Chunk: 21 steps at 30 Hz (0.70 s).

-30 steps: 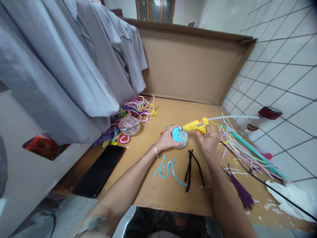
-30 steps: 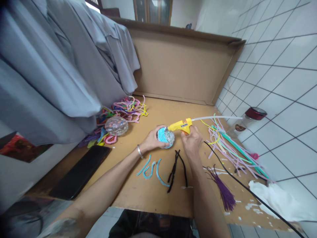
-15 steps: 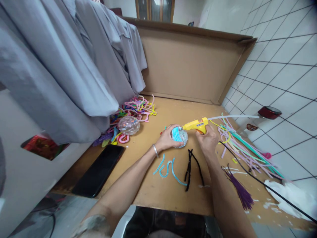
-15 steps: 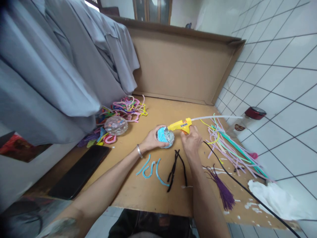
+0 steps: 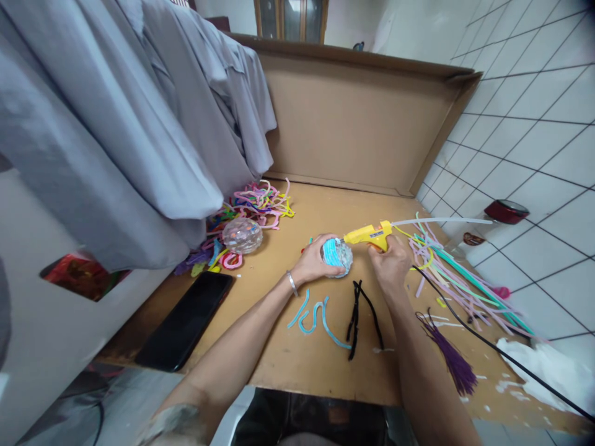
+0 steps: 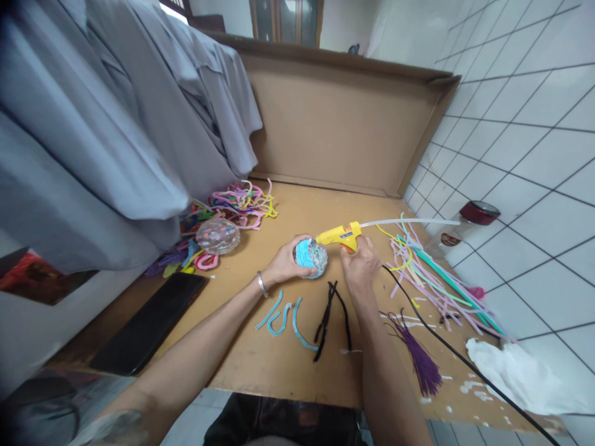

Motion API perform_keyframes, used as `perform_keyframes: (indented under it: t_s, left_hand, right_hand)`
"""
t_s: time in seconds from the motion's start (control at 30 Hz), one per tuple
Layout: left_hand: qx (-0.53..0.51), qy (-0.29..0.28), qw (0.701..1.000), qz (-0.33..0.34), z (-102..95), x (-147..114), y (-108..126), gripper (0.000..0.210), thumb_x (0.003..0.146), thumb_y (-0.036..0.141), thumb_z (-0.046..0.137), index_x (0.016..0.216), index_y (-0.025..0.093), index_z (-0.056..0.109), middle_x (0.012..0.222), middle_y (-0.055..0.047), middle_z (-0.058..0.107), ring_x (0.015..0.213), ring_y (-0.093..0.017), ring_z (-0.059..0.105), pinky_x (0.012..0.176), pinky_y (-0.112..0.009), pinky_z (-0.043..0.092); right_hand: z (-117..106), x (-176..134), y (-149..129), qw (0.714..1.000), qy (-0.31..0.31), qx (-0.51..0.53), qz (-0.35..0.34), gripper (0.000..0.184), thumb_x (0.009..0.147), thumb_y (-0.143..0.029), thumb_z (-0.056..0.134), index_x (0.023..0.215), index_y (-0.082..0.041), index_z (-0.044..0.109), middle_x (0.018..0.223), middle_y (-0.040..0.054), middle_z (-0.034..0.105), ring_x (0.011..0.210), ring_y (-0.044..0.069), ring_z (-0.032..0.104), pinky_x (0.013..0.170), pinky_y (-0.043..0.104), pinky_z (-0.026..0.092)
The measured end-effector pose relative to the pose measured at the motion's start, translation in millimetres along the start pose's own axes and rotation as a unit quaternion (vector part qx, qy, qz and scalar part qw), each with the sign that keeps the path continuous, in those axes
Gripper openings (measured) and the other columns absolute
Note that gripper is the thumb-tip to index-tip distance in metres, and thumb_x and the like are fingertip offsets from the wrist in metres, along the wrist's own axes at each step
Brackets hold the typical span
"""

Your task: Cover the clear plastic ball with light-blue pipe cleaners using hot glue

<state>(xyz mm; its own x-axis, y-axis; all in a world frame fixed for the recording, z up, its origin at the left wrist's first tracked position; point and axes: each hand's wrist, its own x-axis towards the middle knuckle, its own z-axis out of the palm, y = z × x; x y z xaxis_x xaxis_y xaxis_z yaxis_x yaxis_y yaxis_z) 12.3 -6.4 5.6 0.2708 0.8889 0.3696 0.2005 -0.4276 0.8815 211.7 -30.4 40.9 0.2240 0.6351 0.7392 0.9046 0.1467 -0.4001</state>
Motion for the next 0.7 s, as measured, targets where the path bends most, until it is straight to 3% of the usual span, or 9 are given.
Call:
perform_keyframes:
  t_s: [0.4, 0.7]
  left_hand:
    - [-0.004, -0.001, 1.0, 0.009, -0.3, 0.6, 1.1, 0.08, 0.051, 0.027, 0.09, 0.125, 0.021, 0.06, 0.128, -0.008, 0.061, 0.119, -0.029, 0.06, 0.108, -0.043, 0.045]
    - [-0.005, -0.003, 1.0, 0.006, -0.9, 0.2, 2.0, 0.081, 0.051, 0.028, 0.09, 0.126, 0.02, 0.059, 0.128, -0.009, 0.061, 0.12, -0.029, 0.06, 0.109, -0.044, 0.045]
  right_hand:
    - [0.4, -0.2, -2.5, 1.0, -0.003, -0.007, 0.012, 0.012, 0.072, -0.035, 0.053, 0.07, -0.024, 0.052, 0.074, 0.0033, 0.058, 0.07, 0.021, 0.05, 0.059, 0.03, 0.031]
    - [-0.6, 0.5, -2.6, 1.0, -0.001, 0.006, 0.011, 0.012, 0.073, -0.034, 0.053, 0.069, -0.024, 0.05, 0.072, 0.0028, 0.055, 0.071, 0.021, 0.05, 0.062, 0.031, 0.034]
